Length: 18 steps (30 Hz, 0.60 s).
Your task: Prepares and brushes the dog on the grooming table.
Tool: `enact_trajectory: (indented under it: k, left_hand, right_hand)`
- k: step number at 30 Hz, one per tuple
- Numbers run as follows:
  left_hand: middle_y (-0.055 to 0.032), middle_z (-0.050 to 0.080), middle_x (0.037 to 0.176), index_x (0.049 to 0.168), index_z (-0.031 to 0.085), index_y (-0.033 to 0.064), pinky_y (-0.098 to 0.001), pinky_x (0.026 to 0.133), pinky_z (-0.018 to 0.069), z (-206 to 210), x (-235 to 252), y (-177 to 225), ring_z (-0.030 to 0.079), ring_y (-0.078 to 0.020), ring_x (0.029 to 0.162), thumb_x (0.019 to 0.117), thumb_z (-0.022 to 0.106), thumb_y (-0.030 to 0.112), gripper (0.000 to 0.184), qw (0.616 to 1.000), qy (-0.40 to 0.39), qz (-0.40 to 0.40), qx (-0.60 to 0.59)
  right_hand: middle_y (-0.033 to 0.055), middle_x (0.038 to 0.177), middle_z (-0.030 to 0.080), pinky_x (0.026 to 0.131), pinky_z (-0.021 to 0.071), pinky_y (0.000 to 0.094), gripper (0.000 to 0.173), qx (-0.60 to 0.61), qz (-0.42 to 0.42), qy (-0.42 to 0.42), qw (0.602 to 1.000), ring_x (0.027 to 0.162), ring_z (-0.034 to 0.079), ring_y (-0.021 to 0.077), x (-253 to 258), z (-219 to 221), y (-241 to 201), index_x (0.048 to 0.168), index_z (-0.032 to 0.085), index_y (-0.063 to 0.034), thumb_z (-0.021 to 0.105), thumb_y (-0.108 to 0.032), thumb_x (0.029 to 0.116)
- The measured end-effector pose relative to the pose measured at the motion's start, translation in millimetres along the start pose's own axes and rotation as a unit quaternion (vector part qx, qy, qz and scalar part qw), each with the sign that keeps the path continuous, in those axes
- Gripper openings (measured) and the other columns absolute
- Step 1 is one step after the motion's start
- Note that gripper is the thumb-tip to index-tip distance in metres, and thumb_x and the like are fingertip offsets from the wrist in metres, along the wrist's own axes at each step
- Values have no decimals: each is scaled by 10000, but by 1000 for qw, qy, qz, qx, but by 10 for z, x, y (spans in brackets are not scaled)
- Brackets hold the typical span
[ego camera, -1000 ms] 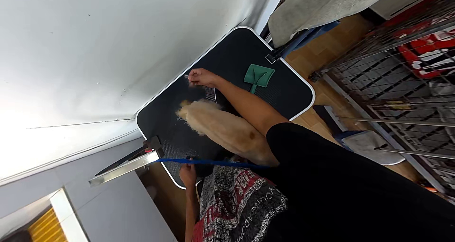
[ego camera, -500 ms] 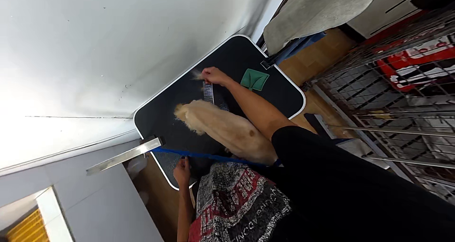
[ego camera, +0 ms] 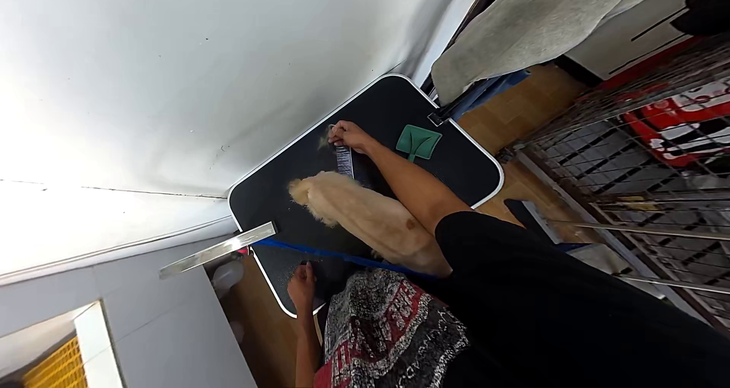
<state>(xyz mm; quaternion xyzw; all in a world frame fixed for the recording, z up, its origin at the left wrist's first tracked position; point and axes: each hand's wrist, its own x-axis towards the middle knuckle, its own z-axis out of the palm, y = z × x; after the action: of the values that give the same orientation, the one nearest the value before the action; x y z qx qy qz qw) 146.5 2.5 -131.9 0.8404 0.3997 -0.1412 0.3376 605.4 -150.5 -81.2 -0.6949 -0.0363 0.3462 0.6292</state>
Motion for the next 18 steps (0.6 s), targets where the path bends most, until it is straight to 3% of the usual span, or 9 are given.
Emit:
enact_trajectory:
  k: [2, 4, 6, 8, 9, 11, 16, 18]
  left_hand:
    - [-43, 750, 770, 990, 753, 84, -526, 733, 577, -10, 8, 9, 725, -224, 709, 1066, 519, 402, 402, 1000, -9, -5, -1]
    - [-35, 750, 765, 992, 748, 84, -518, 731, 583, -28, 19, 19, 724, -214, 698, 1066, 516, 410, 406, 1000, -17, -9, -2]
    - [-25, 750, 753, 976, 747, 90, -501, 721, 585, -32, 32, 14, 723, -198, 684, 1066, 514, 421, 415, 1000, -18, -13, -4]
    - [-20, 750, 751, 966, 746, 92, -492, 720, 592, -24, 37, 12, 725, -188, 679, 1068, 509, 425, 422, 1000, -19, -14, -6]
    - [-24, 751, 752, 967, 746, 86, -494, 722, 592, -27, 30, 19, 726, -191, 681, 1069, 510, 418, 420, 1000, -20, -13, -9]
    - [-36, 752, 759, 973, 743, 73, -504, 734, 588, -47, 20, 47, 727, -206, 692, 1073, 510, 399, 413, 999, -23, -15, -16]
    - [-24, 749, 749, 956, 743, 79, -491, 726, 592, -32, 20, 38, 725, -192, 685, 1073, 501, 410, 426, 999, -21, -17, -18]
    - [-28, 749, 749, 952, 743, 77, -494, 726, 589, -35, 27, 45, 725, -195, 685, 1073, 502, 404, 424, 999, -25, -19, -19]
  right_hand:
    - [139, 1047, 637, 799, 567, 325, 237, 83, -10, 20, 996, 860, 662, 161, -53, -3, -126, 1241, 500, 34, 469, -155, 1101]
    - [122, 998, 618, 761, 566, 327, 253, 99, -18, 12, 995, 804, 646, 159, -87, 15, -228, 1295, 451, -9, 523, -99, 1070]
    - [166, 1010, 638, 768, 577, 376, 365, -37, -37, -4, 999, 802, 663, 212, -79, 43, -262, 1383, 445, -8, 561, -74, 1042]
    - [230, 1085, 683, 894, 571, 518, 377, -273, -52, -39, 960, 951, 700, 343, -27, 42, -173, 1373, 541, 1, 602, -89, 1012]
    - [254, 1172, 678, 995, 512, 584, 354, -369, -44, -75, 925, 1095, 669, 401, -8, 48, -96, 1342, 587, 0, 620, -95, 1003]
    - [261, 1215, 666, 1020, 474, 631, 296, -490, -43, -119, 863, 1186, 623, 441, 68, 82, 164, 1251, 657, -7, 657, -118, 977]
    - [227, 1210, 654, 964, 510, 599, 225, -555, -29, -94, 826, 1174, 626, 406, 93, 217, 306, 1134, 703, -17, 585, -176, 1027]
    - [231, 1208, 669, 978, 495, 602, 294, -528, -10, -105, 842, 1189, 627, 404, 119, 243, 176, 1133, 689, 4, 539, -237, 1059]
